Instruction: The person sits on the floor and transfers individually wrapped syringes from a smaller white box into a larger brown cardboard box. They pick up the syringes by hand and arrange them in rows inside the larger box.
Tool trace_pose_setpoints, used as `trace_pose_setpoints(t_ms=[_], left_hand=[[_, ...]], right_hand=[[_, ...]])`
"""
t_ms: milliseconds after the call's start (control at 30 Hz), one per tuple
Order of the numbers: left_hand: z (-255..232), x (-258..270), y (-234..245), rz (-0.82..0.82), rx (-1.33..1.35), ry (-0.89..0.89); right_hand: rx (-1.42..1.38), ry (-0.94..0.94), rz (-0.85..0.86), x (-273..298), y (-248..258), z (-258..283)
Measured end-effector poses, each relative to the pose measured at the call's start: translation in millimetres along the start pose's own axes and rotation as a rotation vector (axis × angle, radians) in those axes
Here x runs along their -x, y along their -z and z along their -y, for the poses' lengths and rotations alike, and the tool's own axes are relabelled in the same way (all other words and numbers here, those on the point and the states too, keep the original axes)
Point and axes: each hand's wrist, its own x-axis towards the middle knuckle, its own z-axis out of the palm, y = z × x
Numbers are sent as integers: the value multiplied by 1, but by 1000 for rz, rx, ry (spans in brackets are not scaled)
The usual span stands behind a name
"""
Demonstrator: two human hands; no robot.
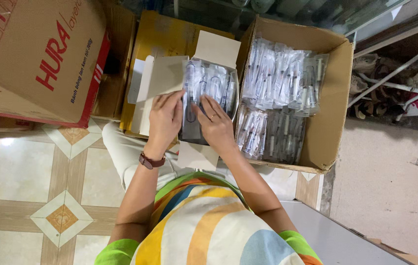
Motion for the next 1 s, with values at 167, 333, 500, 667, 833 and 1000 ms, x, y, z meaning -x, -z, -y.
trace_pose_setpoints(t_ms=[167, 333, 500, 667, 833, 1000], left_hand=[[-8, 2, -10, 52, 26, -51], [-11, 3, -12, 39, -8, -44], [-4, 5, -9, 9, -162, -51], [2, 3, -14, 128, -368, -137], [8, 1, -26, 293, -506, -292], [5, 10, -45, 298, -671, -208]], right_hand=[[40, -40, -33, 10, 9, 3], [-3, 8, 37, 17, -2, -7], [77, 15, 255, 18, -17, -15], [57, -31, 287, 18, -16, -17], [-183, -196, 106, 37, 5, -32], [-334, -435, -37, 69, 42, -54]])
